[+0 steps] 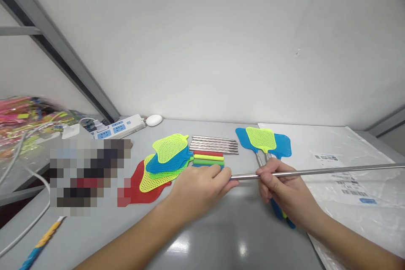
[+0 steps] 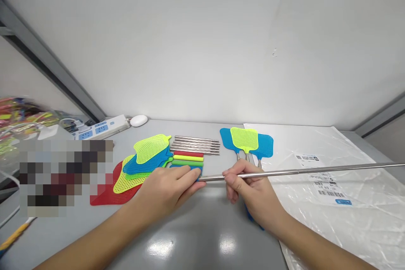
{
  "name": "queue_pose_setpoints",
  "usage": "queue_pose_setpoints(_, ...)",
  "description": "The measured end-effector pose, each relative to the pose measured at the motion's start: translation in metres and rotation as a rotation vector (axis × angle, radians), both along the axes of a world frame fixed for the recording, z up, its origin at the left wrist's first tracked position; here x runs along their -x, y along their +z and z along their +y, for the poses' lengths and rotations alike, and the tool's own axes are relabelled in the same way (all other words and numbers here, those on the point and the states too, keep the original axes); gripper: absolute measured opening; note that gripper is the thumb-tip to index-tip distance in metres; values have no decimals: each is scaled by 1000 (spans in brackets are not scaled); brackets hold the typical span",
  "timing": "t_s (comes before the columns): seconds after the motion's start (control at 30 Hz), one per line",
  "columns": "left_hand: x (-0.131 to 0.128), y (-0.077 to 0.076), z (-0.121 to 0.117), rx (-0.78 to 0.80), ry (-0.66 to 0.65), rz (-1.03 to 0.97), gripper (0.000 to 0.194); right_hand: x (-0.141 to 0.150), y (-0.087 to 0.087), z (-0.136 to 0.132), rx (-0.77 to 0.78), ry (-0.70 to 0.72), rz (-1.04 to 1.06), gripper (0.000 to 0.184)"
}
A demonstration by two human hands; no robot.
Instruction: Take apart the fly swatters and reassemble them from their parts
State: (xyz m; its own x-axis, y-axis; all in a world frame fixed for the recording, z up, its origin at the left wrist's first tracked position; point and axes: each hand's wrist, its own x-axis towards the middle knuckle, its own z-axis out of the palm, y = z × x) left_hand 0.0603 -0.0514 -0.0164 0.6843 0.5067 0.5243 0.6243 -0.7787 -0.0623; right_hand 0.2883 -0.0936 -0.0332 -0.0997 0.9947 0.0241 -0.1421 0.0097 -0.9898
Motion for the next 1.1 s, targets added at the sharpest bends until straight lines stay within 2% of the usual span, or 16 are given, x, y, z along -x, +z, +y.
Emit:
queue_pose_setpoints(0.17,-3,-1,-5,-6,8,-28,37,0,0,0,-31,32,0,14)
queue_pose_setpoints(0.33,6,-2,4,-10,-23,-42,32,-6,3,1,-20,54,-35,15)
queue_pose_setpoints(0.53,26,0,25,69,25,-27,34,-16,10,11,-2,-113,12,18)
queue_pose_setpoints(0.7,42,3,38,97,88,-34,37,-23,14,20,5,-194,37,20)
queue_pose_setpoints(1.1,54,9,47,146,135,-12,39,-33,12,25,-53,-318,59,20)
